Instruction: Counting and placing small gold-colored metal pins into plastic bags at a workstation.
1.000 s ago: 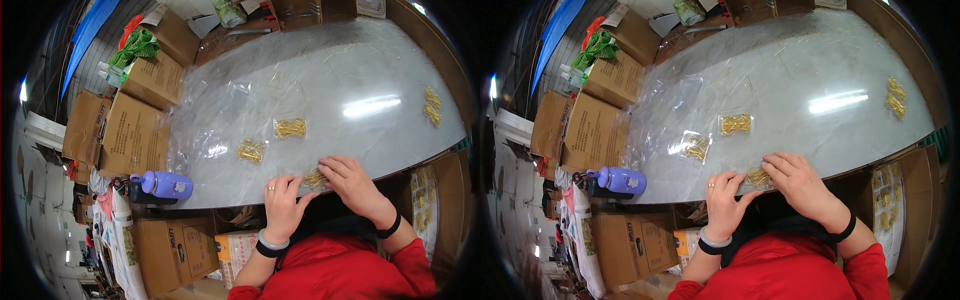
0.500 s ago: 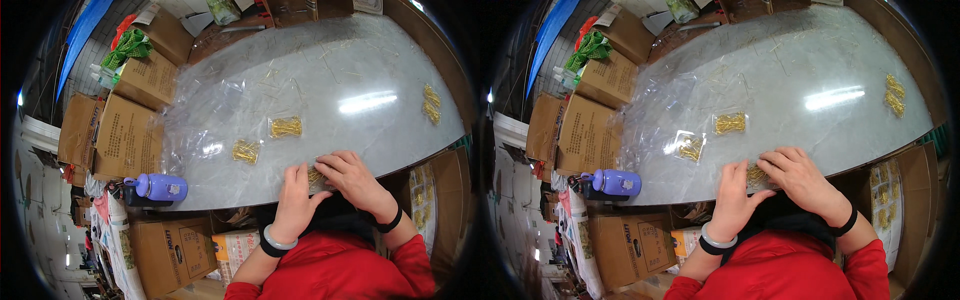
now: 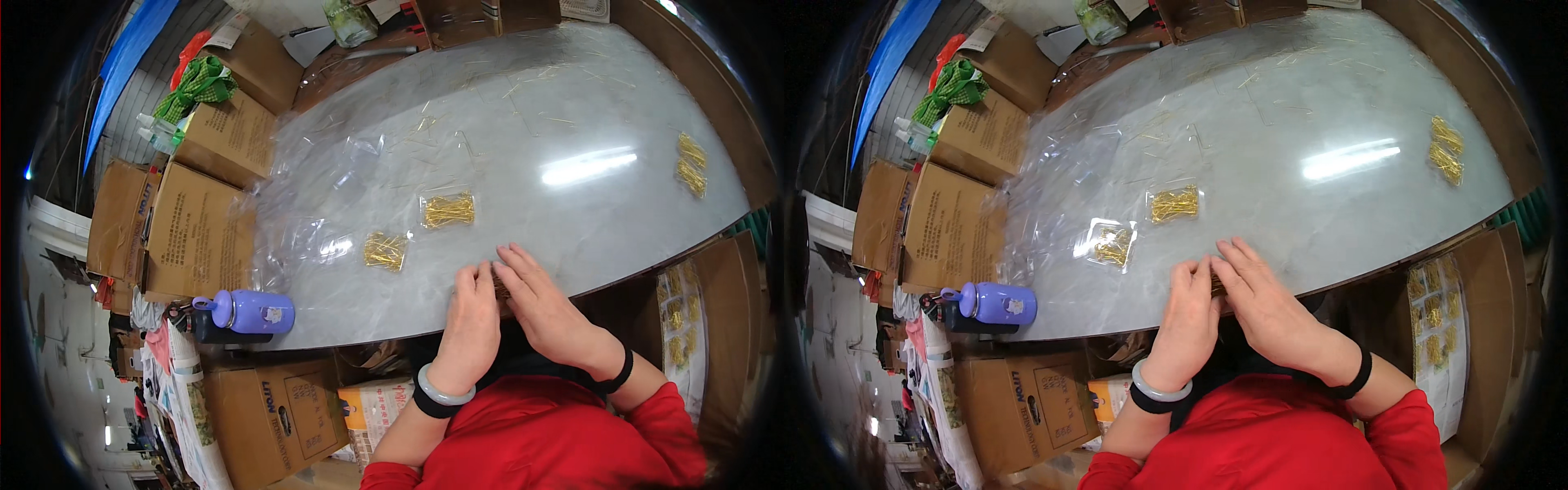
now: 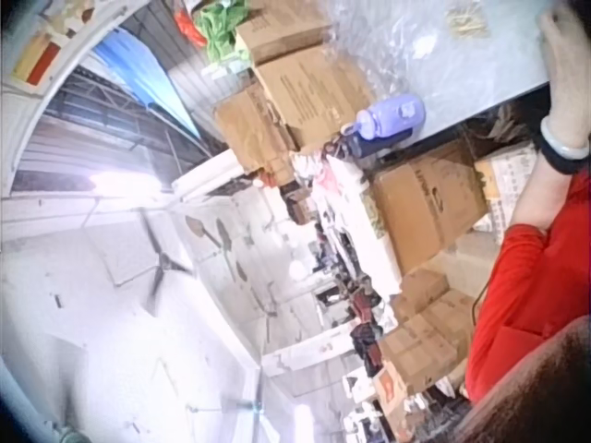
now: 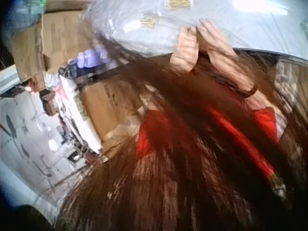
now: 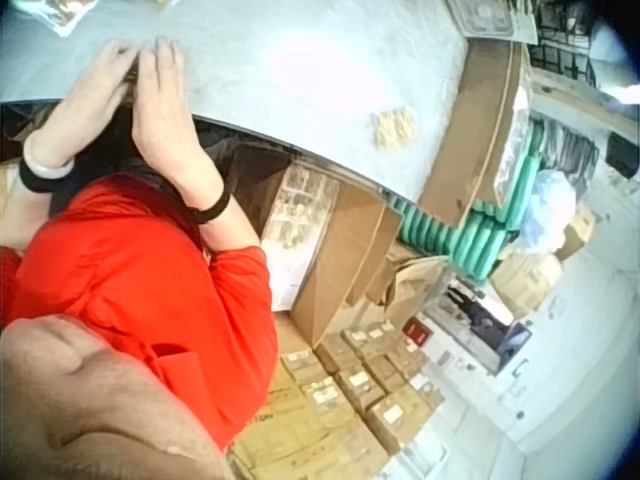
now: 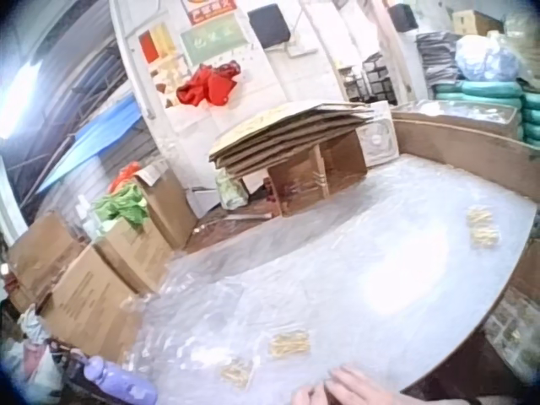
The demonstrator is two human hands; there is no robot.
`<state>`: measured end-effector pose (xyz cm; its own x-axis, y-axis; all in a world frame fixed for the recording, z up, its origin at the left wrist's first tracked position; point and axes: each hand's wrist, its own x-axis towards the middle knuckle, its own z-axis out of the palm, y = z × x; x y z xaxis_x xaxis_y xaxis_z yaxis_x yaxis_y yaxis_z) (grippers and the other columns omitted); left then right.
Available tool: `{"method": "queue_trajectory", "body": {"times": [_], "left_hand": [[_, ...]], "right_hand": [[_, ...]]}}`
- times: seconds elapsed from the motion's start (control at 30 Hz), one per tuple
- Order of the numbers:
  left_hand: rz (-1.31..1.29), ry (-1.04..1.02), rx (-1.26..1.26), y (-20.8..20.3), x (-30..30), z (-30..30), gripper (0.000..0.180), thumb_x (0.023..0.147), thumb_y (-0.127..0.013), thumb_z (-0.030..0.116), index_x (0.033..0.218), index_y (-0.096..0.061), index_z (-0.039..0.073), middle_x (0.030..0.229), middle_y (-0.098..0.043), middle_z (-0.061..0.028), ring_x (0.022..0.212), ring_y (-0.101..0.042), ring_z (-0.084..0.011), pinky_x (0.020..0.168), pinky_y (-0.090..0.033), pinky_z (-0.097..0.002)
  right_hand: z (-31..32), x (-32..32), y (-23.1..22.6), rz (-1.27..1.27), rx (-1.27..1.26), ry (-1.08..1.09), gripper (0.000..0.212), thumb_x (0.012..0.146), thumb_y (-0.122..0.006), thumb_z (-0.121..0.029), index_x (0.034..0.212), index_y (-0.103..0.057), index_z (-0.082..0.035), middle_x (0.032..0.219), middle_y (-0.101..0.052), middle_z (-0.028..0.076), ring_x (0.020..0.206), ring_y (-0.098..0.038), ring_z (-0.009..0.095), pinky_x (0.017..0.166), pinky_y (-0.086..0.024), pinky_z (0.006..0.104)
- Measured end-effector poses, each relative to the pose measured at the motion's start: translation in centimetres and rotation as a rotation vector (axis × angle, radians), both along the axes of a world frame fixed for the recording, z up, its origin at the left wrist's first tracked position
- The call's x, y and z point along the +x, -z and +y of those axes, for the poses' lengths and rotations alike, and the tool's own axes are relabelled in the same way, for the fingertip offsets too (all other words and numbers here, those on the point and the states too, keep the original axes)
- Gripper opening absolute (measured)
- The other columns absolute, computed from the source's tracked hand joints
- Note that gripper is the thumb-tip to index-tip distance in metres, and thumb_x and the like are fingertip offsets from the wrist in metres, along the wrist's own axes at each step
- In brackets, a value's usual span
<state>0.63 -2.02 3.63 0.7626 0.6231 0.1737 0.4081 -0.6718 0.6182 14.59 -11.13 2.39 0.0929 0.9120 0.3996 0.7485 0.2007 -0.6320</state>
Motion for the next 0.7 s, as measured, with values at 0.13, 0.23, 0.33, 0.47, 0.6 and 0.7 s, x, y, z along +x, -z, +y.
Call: {"method": "queue_trajectory", "body": {"times": [0.13, 0.23, 0.33, 0.47, 0.6, 0.7], "left_hand": [[0.001, -0.008, 0.008, -0.3, -0.2, 0.0, 0.053, 0.087, -0.064, -0.007, 0.137, -0.047, -0.010, 0.122, -0.048, -0.0246, 0.110, -0.055, -0.0416, 0.092, -0.049, -0.0420], [0.031, -0.044, 0.012, 0.4, -0.3, -0.3, 0.054, 0.087, -0.063, -0.007, 0.138, -0.045, -0.009, 0.121, -0.048, -0.0251, 0.109, -0.055, -0.0425, 0.091, -0.049, -0.0426], [-0.097, -0.009, 0.046, 0.7, -0.3, -0.4, 0.050, 0.090, -0.062, -0.003, 0.137, -0.047, -0.007, 0.121, -0.049, -0.0248, 0.109, -0.055, -0.0429, 0.091, -0.049, -0.0435], [-0.056, -0.079, 0.062, -1.6, -4.3, 2.4, 0.037, 0.094, -0.057, 0.004, 0.131, -0.055, -0.003, 0.120, -0.055, -0.0256, 0.110, -0.056, -0.0442, 0.092, -0.049, -0.0444], [0.094, -0.399, 0.371, -2.8, -9.1, 10.6, 0.020, 0.095, -0.060, 0.008, 0.111, -0.067, -0.002, 0.098, -0.068, -0.0225, 0.093, -0.064, -0.0417, 0.082, -0.051, -0.0447], [0.101, -0.390, 0.434, -2.2, -10.4, 15.0, 0.021, 0.095, -0.063, 0.012, 0.105, -0.068, -0.006, 0.082, -0.068, -0.0182, 0.076, -0.068, -0.0339, 0.068, -0.054, -0.0406]], "right_hand": [[0.2, 0.8, -0.3, -0.210, -0.031, -0.009, 0.048, 0.083, -0.061, 0.003, 0.130, -0.053, 0.009, 0.137, -0.052, 0.025, 0.132, -0.048, 0.043, 0.110, -0.042, 0.0483], [0.1, 0.6, 0.4, -0.271, 0.030, 0.045, 0.043, 0.083, -0.061, -0.003, 0.125, -0.059, 0.006, 0.130, -0.058, 0.020, 0.127, -0.053, 0.039, 0.109, -0.044, 0.0471], [-0.1, 0.6, 0.9, -0.305, 0.080, 0.094, 0.039, 0.084, -0.061, -0.005, 0.122, -0.061, 0.004, 0.126, -0.060, 0.016, 0.123, -0.057, 0.036, 0.104, -0.047, 0.0449], [0.0, 0.7, 0.8, -0.318, 0.100, 0.146, 0.039, 0.079, -0.065, -0.001, 0.118, -0.063, 0.001, 0.127, -0.059, 0.014, 0.119, -0.057, 0.033, 0.098, -0.049, 0.0433], [-0.1, 0.6, 0.8, -0.308, 0.103, 0.182, 0.043, 0.075, -0.068, 0.002, 0.118, -0.064, -0.001, 0.128, -0.057, 0.012, 0.116, -0.056, 0.031, 0.097, -0.048, 0.0432], [0.1, 0.6, 0.9, -0.316, 0.126, 0.187, 0.042, 0.075, -0.067, 0.002, 0.117, -0.065, -0.002, 0.122, -0.059, 0.010, 0.113, -0.056, 0.030, 0.096, -0.047, 0.0431]]}}
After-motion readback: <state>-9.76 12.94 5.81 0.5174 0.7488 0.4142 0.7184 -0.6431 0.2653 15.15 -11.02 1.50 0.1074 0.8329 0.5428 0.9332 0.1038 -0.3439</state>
